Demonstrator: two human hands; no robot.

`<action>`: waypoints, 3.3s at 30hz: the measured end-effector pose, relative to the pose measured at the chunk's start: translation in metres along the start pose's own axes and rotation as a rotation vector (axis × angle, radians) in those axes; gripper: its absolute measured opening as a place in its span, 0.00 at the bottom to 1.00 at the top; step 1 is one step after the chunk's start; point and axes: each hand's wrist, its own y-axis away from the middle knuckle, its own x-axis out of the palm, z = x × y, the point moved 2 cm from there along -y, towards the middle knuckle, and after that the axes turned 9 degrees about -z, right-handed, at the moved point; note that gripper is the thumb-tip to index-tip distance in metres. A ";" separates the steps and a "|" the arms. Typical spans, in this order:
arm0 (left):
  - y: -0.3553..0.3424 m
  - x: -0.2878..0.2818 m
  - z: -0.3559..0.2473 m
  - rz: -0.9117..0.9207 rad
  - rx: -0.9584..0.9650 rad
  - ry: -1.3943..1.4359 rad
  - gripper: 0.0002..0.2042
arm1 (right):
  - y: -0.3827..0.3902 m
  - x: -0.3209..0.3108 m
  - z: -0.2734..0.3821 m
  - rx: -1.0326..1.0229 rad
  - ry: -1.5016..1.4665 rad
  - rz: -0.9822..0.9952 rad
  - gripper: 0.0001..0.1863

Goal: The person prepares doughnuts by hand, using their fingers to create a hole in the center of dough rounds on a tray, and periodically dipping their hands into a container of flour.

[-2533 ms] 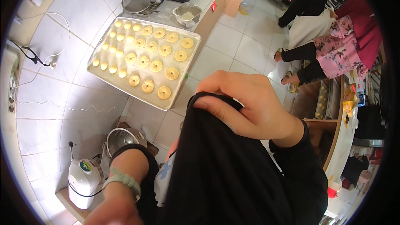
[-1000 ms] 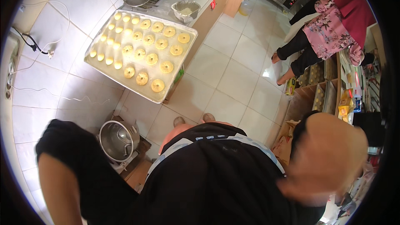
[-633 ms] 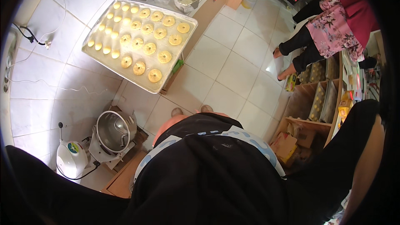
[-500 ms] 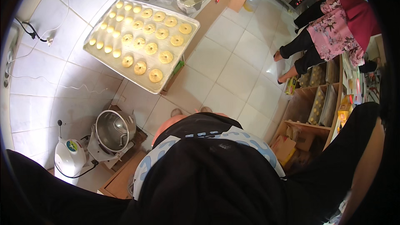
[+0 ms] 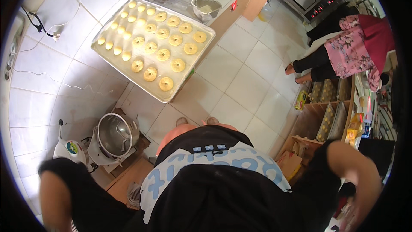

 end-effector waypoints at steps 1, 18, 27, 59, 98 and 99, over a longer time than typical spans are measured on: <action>0.010 0.001 0.007 -0.011 -0.163 -0.094 0.17 | 0.022 -0.002 -0.026 0.117 -0.089 -0.176 0.08; 0.246 0.129 0.059 0.235 -1.667 0.416 0.12 | 0.113 0.088 -0.221 1.038 -0.339 -0.231 0.10; 0.304 0.110 0.083 -0.143 -1.674 -0.204 0.04 | 0.058 0.047 -0.250 1.077 0.445 -0.329 0.04; 0.413 0.088 0.124 0.336 -1.958 0.618 0.07 | 0.157 0.198 -0.367 1.761 -0.460 0.035 0.23; 0.281 0.253 0.209 -2.230 -1.883 -0.443 0.22 | -0.009 -0.245 -0.700 0.940 0.856 0.335 0.07; 0.280 0.248 0.221 -2.294 -1.728 -0.290 0.18 | -0.011 -0.255 -0.694 0.920 0.850 0.338 0.07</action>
